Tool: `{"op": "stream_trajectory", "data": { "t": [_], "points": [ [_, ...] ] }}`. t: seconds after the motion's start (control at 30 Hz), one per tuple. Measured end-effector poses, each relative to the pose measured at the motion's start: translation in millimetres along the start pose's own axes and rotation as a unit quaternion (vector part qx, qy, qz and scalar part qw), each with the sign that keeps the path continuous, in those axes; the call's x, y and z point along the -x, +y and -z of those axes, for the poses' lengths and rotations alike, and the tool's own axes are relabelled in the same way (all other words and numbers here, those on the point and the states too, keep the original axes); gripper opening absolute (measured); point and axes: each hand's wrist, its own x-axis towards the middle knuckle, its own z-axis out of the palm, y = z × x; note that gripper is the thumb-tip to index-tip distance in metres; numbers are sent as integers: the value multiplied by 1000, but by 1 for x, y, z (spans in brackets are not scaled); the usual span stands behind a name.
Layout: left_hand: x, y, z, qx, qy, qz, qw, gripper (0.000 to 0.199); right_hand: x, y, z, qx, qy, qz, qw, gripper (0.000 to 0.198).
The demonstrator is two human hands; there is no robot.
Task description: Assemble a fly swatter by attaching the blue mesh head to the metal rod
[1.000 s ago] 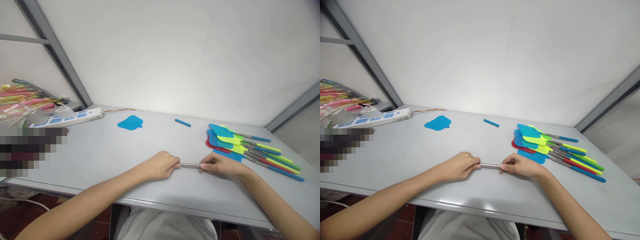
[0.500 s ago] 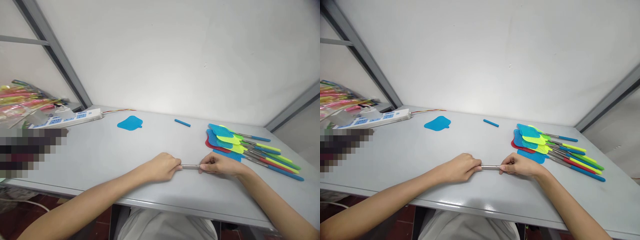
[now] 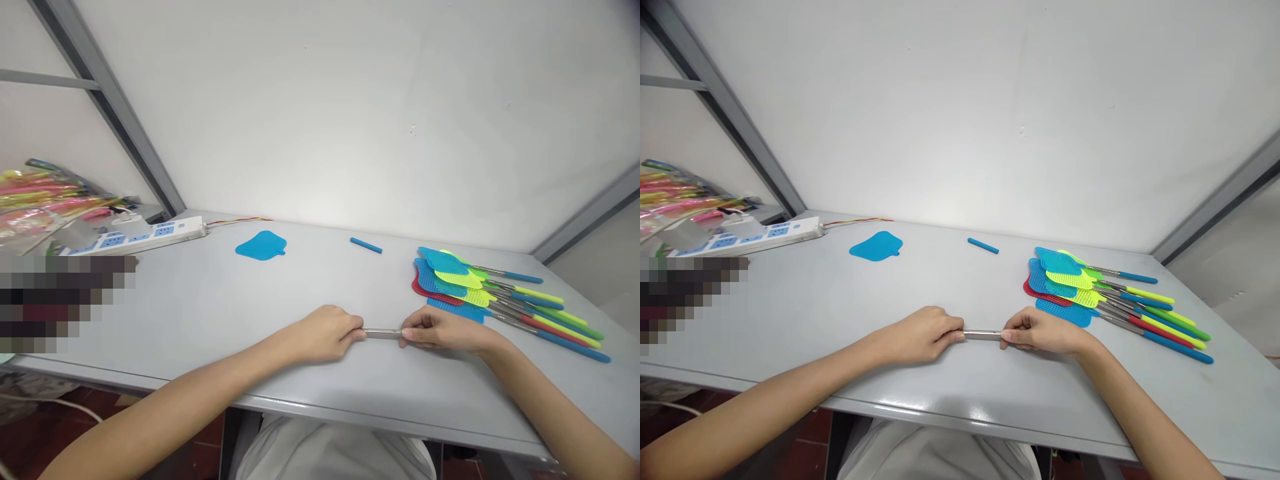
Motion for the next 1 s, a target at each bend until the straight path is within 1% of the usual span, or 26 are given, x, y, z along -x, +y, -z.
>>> {"op": "stream_trajectory", "data": {
  "t": [0.3, 0.43, 0.67, 1.0],
  "points": [
    [0, 0, 1, 10, -8, -9, 1000, 33, 0, 1, 0, -2, -12, 8, 1000, 42],
    [0, 1, 0, 9, -10, -2, 1000, 34, 0, 0, 0, -2, -10, -4, 1000, 43],
    [0, 2, 0, 25, -8, 9, 1000, 33, 1, 0, 0, -6, -9, 7, 1000, 41],
    [1, 1, 1, 41, -18, 5, 999, 34, 2, -2, 0, -9, -11, 5, 1000, 41]
  ]
}}
